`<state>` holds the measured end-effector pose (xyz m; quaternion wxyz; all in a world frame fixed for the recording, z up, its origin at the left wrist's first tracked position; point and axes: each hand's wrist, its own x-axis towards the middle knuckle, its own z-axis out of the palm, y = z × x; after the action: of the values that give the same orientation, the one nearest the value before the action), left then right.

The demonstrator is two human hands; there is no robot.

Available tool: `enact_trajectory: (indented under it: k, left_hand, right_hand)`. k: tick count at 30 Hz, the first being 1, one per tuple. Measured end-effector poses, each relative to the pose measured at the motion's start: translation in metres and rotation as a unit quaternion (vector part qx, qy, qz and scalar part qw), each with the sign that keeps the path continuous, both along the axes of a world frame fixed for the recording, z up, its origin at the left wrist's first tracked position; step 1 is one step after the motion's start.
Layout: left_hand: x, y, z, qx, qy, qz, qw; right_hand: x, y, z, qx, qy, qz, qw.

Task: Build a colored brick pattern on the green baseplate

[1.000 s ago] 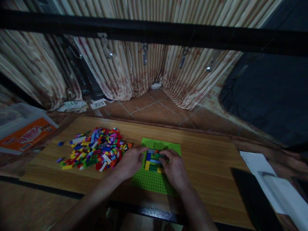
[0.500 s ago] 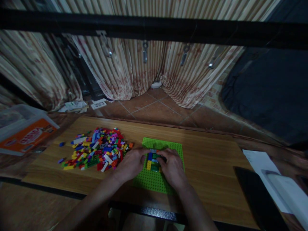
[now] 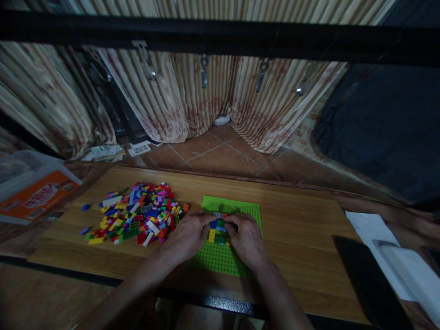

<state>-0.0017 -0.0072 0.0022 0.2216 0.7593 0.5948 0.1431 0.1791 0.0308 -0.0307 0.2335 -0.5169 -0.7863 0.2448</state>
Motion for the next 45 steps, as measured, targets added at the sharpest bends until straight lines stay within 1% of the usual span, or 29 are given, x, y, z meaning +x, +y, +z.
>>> enact_trajectory:
  k: [6,10,13,16,21,28,32,35,38,40,42,44,45]
  left_hand:
    - [0.01,-0.012,0.006,0.0,0.12,-0.036,0.992]
    - [0.017,-0.015,0.007,-0.005,0.183,-0.033,0.983]
    - [0.022,-0.016,0.003,-0.002,0.204,-0.03,0.978]
    - [0.026,-0.016,-0.002,-0.003,0.212,-0.025,0.977]
    - [0.031,-0.014,-0.006,0.002,0.219,-0.011,0.976]
    - [0.032,-0.013,0.001,0.005,0.207,-0.008,0.978]
    - [0.034,-0.016,-0.005,0.011,0.204,0.002,0.979]
    - [0.032,-0.019,-0.013,0.026,0.183,0.005,0.983]
    - [0.026,-0.019,-0.014,0.038,0.144,0.009,0.989]
    - [0.02,-0.019,-0.011,0.035,0.105,0.009,0.994]
    - [0.014,-0.016,-0.005,0.031,0.056,0.016,0.998]
    - [0.005,-0.012,0.001,0.03,0.013,0.041,0.999]
    - [-0.001,-0.01,0.003,0.031,-0.001,0.061,0.998]
  right_hand:
    - [0.0,0.0,-0.003,0.016,-0.017,0.022,0.999]
    - [-0.001,0.001,-0.003,0.016,-0.009,0.019,1.0]
    - [-0.002,0.001,-0.004,0.024,-0.001,0.017,1.0]
    - [-0.002,0.002,-0.006,0.03,0.002,0.0,1.0]
    - [-0.005,0.004,-0.004,0.005,-0.012,-0.026,1.0]
    - [-0.007,0.007,-0.001,-0.009,-0.034,-0.021,0.999]
    - [-0.006,0.007,-0.007,0.005,-0.024,-0.026,0.999]
    - [-0.003,0.007,-0.011,-0.002,0.005,-0.025,1.0]
    - [0.003,0.009,-0.01,-0.034,0.076,-0.031,0.996]
    - [0.009,0.013,-0.006,-0.057,0.143,-0.067,0.986]
    - [0.016,0.018,-0.001,-0.063,0.21,-0.132,0.967]
    - [0.02,0.022,0.005,-0.059,0.261,-0.197,0.943]
    - [0.021,0.023,0.007,-0.059,0.276,-0.219,0.934]
